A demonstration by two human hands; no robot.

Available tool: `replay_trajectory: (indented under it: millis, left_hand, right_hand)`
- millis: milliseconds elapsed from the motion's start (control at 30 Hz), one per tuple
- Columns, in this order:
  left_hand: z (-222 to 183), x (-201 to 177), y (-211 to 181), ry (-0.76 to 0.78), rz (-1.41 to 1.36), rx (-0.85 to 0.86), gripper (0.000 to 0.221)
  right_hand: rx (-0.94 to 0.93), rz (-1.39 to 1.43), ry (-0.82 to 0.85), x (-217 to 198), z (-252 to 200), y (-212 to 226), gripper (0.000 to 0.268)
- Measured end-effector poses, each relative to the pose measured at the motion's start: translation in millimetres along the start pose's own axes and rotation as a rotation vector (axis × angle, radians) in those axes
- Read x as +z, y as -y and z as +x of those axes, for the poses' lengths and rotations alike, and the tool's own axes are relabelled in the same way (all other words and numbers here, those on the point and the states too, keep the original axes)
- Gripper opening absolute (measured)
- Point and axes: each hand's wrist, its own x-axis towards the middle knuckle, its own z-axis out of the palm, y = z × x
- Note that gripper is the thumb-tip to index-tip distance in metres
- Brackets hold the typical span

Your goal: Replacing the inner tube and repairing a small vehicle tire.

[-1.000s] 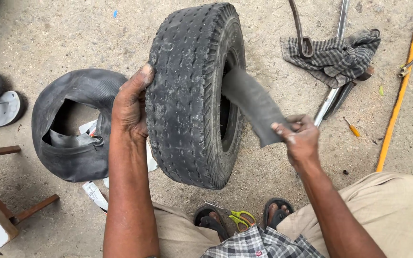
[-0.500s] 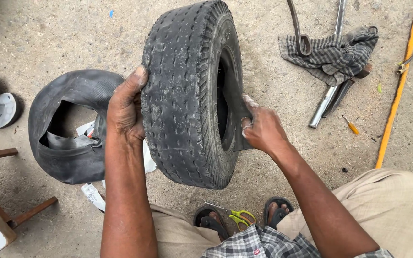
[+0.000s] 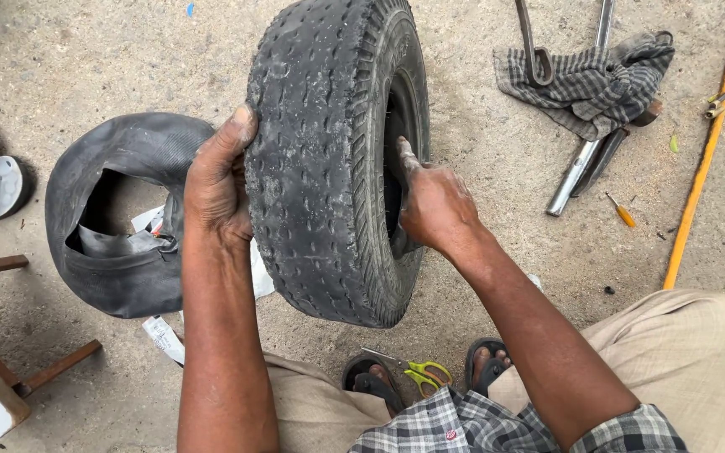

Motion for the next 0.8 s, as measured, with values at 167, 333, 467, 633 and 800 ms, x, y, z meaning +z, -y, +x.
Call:
replay_trajectory:
  millis: [167, 333, 467, 633, 800]
  left_hand:
    - [1.9, -0.1, 0.7, 0.019, -0.031, -0.014, 0.058]
    - [-2.4, 1.0, 0.3, 0.022, -0.042, -0.017, 0.058]
    - [0.5, 4.1, 1.5, 0.017, 0.047, 0.011, 0.060]
    - [-2.1, 4.4, 1.7, 0.012, 0.052, 0.029, 0.061]
    - [0.1, 2.2, 1.3, 0.020, -0.035, -0.007, 0.057]
  right_hand:
    - [-0.006, 0.119, -0.081, 27.9, 12.5, -20.8, 0.081]
    - [-0.057, 0.122, -0.185, 50.3, 21.0, -26.6, 0.060]
    - [-0.104, 0.126, -0.330, 96.9, 63.3, -45.5, 0.053]
    - [-0.275, 0.333, -0.588, 105.7, 70.8, -42.9, 0.048]
    - [-0.149, 0.566, -0.504, 106.7, 68.1, -44.8, 0.036]
